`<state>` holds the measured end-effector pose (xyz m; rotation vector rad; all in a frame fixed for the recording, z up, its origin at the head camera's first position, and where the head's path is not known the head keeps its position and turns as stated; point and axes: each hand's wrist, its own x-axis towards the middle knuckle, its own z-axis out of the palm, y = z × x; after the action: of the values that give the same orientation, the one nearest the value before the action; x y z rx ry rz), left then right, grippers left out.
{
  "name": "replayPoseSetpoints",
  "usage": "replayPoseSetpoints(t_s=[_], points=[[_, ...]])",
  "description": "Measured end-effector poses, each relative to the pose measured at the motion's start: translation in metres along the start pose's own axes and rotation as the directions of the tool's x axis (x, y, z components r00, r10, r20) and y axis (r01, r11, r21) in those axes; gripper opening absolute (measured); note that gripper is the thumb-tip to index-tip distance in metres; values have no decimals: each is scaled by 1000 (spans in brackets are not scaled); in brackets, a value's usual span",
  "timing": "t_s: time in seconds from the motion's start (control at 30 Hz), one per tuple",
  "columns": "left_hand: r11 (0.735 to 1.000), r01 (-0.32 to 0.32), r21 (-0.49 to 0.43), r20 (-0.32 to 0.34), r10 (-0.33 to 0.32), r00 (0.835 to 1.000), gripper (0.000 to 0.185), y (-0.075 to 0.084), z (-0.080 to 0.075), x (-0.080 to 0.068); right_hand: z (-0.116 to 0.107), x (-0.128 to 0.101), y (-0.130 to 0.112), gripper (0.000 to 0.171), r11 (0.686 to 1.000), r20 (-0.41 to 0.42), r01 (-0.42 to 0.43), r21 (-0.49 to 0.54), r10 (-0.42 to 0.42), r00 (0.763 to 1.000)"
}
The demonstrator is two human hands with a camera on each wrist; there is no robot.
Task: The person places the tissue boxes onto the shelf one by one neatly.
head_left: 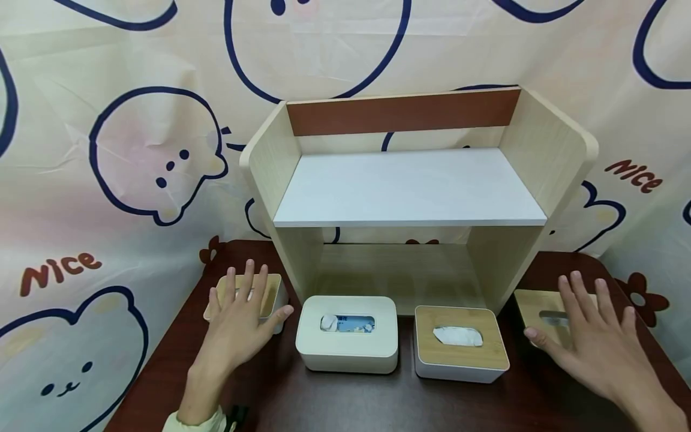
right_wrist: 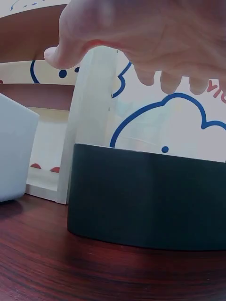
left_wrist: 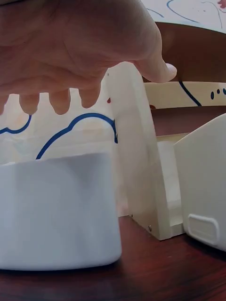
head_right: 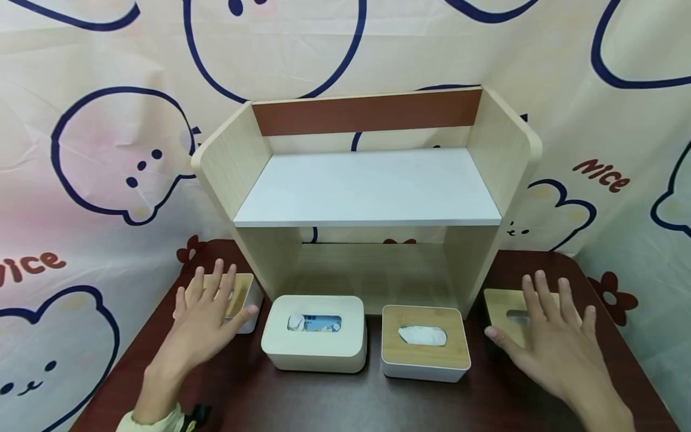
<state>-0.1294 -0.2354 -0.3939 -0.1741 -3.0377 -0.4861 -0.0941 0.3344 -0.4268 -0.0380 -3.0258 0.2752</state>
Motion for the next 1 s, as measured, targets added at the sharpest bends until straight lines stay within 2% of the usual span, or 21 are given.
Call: replayPoseSetpoints(t_s=[0.5, 0.73, 0.87, 1.0], points=[[997, -78, 19, -16, 78, 997, 100, 32, 6, -12, 5, -9, -12, 116, 996, 2, 82, 32, -82, 997], [996, -85, 28, -21, 85, 996, 97, 46, 9, -19, 7, -18, -17, 114, 992, 39, 103, 75, -106, 994], [995, -101, 18, -9, 101, 995, 95, 55, 13, -23, 7, -21, -20, 113, 988, 31, 134, 73, -136, 990], [994, -111, 18, -26, 111, 993, 94, 67, 17, -25, 10, -26, -24, 112, 983, 13, 164, 82, -165, 986]])
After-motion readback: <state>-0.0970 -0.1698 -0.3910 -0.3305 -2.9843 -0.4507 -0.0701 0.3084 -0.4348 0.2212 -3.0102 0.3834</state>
